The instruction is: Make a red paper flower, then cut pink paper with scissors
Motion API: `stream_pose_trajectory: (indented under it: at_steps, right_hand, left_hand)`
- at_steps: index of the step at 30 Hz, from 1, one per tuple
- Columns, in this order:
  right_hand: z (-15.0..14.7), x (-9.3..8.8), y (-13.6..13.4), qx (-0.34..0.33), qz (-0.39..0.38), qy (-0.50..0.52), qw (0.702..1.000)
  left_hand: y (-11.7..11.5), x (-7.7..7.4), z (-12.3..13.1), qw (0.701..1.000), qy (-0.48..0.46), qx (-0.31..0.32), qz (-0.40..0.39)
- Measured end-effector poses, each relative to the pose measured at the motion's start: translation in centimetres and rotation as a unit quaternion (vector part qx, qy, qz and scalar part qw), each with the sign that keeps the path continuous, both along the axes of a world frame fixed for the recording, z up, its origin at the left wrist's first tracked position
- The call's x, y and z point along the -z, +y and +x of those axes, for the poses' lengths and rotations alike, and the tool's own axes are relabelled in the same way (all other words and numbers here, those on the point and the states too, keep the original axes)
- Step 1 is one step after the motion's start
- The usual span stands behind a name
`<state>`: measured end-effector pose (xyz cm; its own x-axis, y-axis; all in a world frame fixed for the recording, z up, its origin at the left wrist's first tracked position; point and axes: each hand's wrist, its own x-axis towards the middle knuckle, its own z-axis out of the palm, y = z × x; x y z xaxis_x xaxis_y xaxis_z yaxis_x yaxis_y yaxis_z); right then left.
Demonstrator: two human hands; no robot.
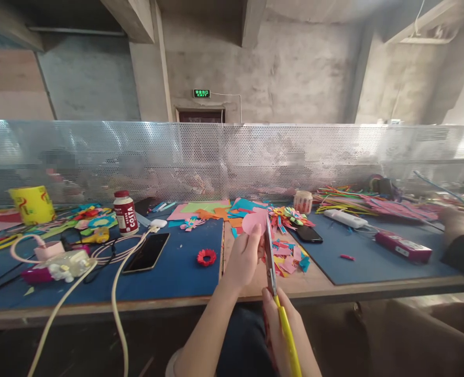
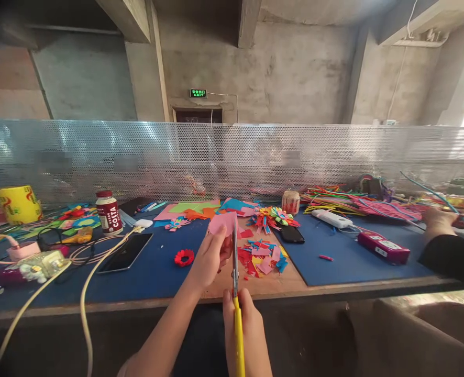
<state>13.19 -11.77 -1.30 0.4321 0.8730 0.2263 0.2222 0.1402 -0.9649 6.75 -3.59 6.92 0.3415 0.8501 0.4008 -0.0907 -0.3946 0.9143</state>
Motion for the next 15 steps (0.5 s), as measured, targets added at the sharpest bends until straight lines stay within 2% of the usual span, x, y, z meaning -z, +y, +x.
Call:
stream_pose_trajectory:
  at_steps: [4,11,15]
  right_hand:
    - [0.0,-0.2,-0.2,-0.012,0.007,0.000,1.000]
    - [-0.4,-0.4,-0.6,-0.021,0.001,0.020,1.000]
    - [-0.6,-0.3,-0.6,-0.001,0.021,0.010,1.000]
  left_hand:
    - [0.2,0.5,0.5,0.997,0.007,-0.073,0.031]
    - [0.1,0.4,1.1,0.990,-0.004,-0.116,0.073]
    - [0.0,0.4,1.2,0.988,-0.007,-0.132,0.078]
